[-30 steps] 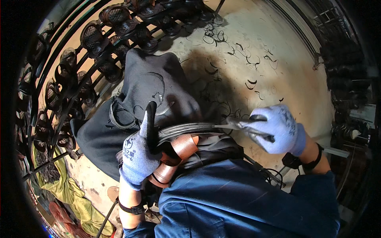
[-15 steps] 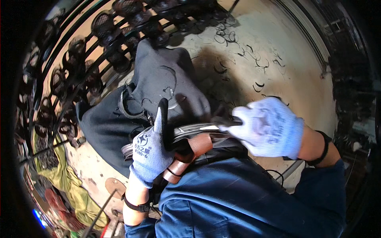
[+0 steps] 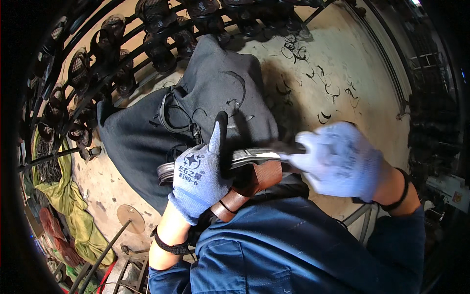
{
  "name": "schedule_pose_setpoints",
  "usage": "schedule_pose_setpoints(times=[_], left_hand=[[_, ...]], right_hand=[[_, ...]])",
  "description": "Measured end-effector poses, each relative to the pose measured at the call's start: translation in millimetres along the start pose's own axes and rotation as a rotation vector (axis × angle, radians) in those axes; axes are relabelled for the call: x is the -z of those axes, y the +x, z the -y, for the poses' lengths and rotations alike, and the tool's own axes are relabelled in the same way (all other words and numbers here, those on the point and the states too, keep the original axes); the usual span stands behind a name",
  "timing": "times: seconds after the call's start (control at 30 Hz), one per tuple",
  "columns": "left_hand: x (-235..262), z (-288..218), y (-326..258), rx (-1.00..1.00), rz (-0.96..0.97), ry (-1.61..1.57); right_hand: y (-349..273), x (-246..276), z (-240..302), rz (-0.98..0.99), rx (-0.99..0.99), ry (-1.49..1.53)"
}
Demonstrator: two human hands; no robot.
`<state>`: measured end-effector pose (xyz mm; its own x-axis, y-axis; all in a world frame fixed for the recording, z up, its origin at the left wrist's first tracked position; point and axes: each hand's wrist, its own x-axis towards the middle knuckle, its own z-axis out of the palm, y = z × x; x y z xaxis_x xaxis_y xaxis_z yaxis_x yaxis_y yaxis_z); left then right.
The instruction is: Using a small tool to trim or clean the edges and interior of sandals at a manufacturing station.
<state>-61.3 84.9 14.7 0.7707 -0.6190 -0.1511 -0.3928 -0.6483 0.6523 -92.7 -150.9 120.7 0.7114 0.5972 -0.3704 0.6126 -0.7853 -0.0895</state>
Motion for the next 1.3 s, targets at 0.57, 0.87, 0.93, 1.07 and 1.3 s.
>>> schedule_pose_setpoints(times=[0.57, 0.87, 0.93, 1.07, 1.3], left_hand=[[21.7, 86.6, -67.5, 0.098, -0.181, 0.07], [21.4, 92.7, -58.1, 0.007, -0.311, -0.013], [29.2, 97.8, -59.2, 0.039, -0.351, -0.085], [100.1, 88.5, -40.6, -0.019, -0.472, -0.605], [80.3, 108.1, -7.1, -0.075, -0.616, -1.217]], right_hand=[[80.0, -11.0, 4.0, -0.026, 0.218, 0.258], [119.9, -31.1, 46.2, -0.081, 0.25, 0.111], [124.8, -26.6, 50.0, -0.118, 0.195, 0.163], [124.7, -28.3, 45.7, -0.533, 0.094, 0.411], [148.5, -79.5, 37.7, -0.626, -0.013, 0.507]])
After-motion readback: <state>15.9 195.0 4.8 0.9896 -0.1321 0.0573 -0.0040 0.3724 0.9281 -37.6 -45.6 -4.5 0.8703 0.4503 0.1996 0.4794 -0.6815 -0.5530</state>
